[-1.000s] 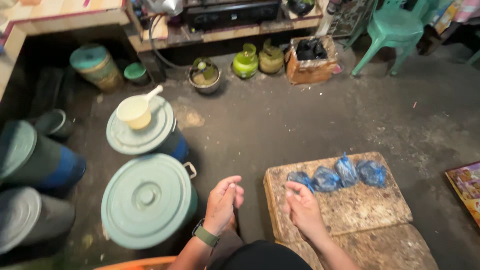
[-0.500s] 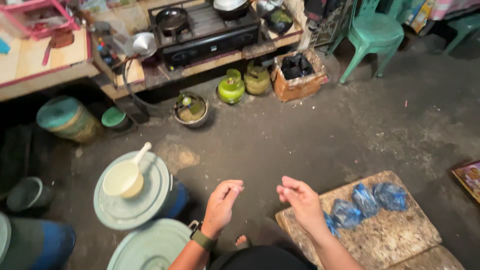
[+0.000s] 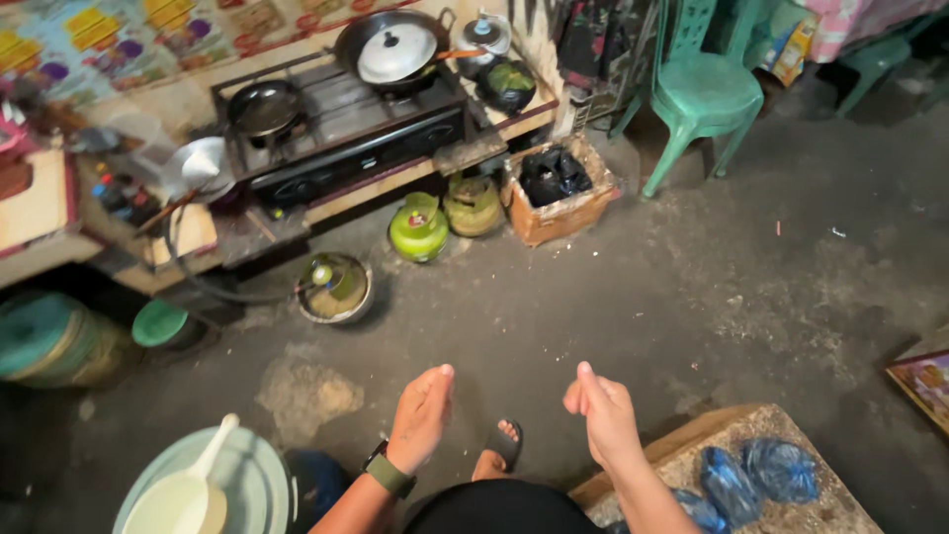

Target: The person picks up green sachets and a small orange box from a table, walks into a bathroom, and places them on a shelf above the toilet. The person repeats this process for additional items.

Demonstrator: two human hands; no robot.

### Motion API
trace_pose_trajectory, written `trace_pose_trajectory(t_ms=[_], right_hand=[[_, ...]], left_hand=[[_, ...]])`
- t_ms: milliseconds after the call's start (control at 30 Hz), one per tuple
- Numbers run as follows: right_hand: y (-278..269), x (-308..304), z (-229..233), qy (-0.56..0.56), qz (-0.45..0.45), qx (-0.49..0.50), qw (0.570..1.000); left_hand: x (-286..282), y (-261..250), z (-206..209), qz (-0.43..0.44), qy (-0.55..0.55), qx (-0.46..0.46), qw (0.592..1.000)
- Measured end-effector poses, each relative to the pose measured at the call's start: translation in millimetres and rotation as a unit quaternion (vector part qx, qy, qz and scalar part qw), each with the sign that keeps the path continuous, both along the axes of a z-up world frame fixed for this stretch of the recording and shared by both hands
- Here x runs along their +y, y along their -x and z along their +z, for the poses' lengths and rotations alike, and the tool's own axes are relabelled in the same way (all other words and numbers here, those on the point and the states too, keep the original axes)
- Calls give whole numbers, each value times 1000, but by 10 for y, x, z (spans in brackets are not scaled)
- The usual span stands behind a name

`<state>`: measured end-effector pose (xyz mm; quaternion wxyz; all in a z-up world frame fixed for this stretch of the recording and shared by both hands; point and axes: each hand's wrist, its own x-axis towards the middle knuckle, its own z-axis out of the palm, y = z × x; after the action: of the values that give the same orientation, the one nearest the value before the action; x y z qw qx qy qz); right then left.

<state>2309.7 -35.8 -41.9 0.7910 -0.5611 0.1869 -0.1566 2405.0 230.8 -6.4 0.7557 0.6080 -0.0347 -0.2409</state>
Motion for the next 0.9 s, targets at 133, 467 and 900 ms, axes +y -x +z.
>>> trace_pose_trajectory(t_ms=[133,467,900], right_hand=[[-695,-313,372,41,12,14,999],[-1138,-1116,476,52,-80,145,985],[-2338,-3253,601,48,-296,80,950]], left_hand=[[-625,-747,179,-66,-11,-193,979],[-2243,-1823,46,-198,-69,-67,975],[-4949,-3382,-33,-394,102,-212,889]])
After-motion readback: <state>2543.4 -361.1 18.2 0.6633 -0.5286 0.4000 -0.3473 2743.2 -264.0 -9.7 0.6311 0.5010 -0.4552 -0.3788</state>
